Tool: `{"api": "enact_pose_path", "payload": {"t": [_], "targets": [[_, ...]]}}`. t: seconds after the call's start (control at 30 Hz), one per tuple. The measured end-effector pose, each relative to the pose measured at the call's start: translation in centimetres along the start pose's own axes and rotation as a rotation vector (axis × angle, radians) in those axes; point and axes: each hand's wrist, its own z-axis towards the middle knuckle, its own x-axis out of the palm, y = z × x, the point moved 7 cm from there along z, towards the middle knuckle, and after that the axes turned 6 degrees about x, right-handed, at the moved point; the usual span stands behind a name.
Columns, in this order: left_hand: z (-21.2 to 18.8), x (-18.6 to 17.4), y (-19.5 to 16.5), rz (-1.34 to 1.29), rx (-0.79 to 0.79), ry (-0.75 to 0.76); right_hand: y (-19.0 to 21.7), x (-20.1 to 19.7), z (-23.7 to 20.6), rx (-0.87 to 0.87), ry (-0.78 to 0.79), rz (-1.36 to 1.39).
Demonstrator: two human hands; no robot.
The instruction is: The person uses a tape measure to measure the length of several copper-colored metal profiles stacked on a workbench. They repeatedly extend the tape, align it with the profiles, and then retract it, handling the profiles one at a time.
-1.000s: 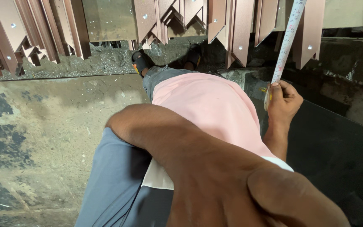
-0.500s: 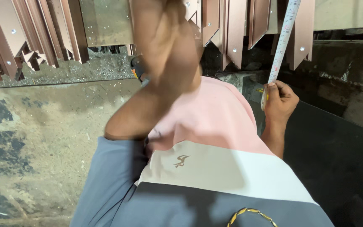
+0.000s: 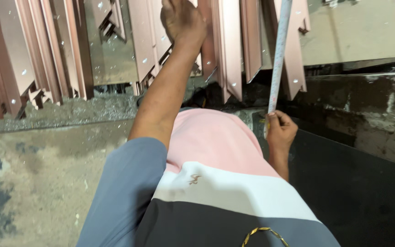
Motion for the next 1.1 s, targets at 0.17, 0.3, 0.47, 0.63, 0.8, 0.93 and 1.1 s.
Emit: {"api": "enact_pose_path", "payload": {"t": [0.17, 0.3, 0.47, 0.63, 0.8, 0.93, 1.1], "targets": [[0.0, 0.3, -1.6, 0.193, 0.101, 0.434, -2.8, -0.3, 0.5, 0.04, -0.023, 0.079], [-0.1, -2.2, -1.2, -0.353, -0.216, 0.355, -2.9, 0.2, 1.5, -0.022, 0.034, 0.146], [1.8, -2.1, -1.1, -0.382, -0.372, 0.404, -1.8, 0.8, 1.9, 0.072, 0.048, 0.132], [4.0, 1.2, -2.6, -0.048, -0.151, 0.714, 1.7, -0.3, 1.5, -0.025, -0.006, -0.017], [4.7, 0.9, -2.1, -0.059, -0.307, 0.563, 2.5, -0.7, 0.9, 0.042, 0.001, -0.041], [5.1, -1.7, -2.9, -0.141, -0.231, 0.676, 2.4, -0.8, 0.6, 0.089, 0.018, -0.034], [6.2, -5.7, -2.2, -0.388, -0.398, 0.758, 2.5, -1.3, 0.8, 0.079, 0.012, -0.04]]}}
